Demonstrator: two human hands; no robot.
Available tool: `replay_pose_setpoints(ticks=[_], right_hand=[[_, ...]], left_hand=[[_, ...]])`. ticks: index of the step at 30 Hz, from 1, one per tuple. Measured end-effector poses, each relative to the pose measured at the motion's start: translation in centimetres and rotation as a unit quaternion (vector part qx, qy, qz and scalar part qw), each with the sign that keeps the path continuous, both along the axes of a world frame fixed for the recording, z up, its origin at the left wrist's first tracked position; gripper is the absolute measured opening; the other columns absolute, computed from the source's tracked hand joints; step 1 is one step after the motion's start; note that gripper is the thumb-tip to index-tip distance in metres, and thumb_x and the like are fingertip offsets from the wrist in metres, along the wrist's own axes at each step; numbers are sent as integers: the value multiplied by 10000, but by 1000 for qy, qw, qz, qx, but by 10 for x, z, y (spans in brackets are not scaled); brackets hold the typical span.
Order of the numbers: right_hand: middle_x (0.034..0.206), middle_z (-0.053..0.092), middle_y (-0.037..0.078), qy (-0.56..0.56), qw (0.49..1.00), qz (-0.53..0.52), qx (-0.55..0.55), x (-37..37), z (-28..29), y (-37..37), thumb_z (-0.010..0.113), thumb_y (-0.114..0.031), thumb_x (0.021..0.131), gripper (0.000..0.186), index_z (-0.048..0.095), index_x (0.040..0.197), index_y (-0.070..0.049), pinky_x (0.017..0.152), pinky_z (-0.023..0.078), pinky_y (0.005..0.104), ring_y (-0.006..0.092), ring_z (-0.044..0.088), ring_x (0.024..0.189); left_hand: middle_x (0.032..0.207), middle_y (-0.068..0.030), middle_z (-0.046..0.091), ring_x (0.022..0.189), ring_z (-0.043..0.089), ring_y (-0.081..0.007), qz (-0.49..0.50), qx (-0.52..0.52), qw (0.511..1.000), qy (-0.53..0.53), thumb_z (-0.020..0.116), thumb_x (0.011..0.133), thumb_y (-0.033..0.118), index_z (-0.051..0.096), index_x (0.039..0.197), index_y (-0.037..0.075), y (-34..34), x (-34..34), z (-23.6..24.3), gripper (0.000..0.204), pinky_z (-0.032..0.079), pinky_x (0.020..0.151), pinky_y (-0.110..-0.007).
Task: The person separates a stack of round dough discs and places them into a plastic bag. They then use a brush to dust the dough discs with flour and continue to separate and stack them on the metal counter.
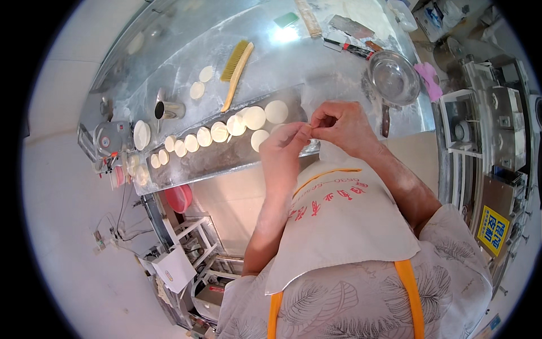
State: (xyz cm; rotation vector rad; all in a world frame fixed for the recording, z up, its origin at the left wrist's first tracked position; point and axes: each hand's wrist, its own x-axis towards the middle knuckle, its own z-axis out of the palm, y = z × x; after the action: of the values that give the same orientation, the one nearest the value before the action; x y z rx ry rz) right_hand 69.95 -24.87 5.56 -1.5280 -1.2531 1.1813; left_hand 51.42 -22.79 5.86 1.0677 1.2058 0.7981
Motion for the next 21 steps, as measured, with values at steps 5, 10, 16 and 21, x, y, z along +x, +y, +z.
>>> replay_pose_setpoints(ticks=[5, 10, 16, 21], right_hand=[[881, 762, 40, 131, 990, 25, -36, 8, -10, -2, 843, -94, 877, 144, 759, 949, -2, 736, 555, 264, 95, 695, 803], [876, 766, 49, 243, 965, 32, -95, 15, -10, -4, 859, -138, 864, 187, 776, 960, 0, 752, 541, 271, 106, 698, 817], [911, 727, 30, 389, 915, 14, -107, 15, -41, -7, 837, -91, 926, 155, 735, 1029, -35, 759, 538, 268, 113, 672, 828], [979, 724, 30, 482, 865, -25, -134, 8, -46, -8, 799, -51, 941, 133, 707, 1037, -54, 802, 538, 274, 122, 676, 890]], left_hand=[[947, -37, 769, 866, 670, -109, 3, 31, 1000, 4, 755, 1024, 94, 795, 1102, -22, 2, -3, -8, 146, 543, 820, -266], [931, -37, 761, 859, 656, -98, -6, 41, 999, 14, 746, 1032, 95, 793, 1090, -26, 2, -4, -11, 143, 522, 809, -249], [930, -25, 751, 866, 653, -92, -18, 66, 997, 46, 737, 1042, 98, 779, 1088, -17, 1, -2, -11, 131, 514, 820, -237], [977, -39, 748, 908, 671, -114, -36, 71, 997, 14, 696, 1059, 66, 743, 1101, -1, 2, -3, -14, 92, 534, 862, -261]])
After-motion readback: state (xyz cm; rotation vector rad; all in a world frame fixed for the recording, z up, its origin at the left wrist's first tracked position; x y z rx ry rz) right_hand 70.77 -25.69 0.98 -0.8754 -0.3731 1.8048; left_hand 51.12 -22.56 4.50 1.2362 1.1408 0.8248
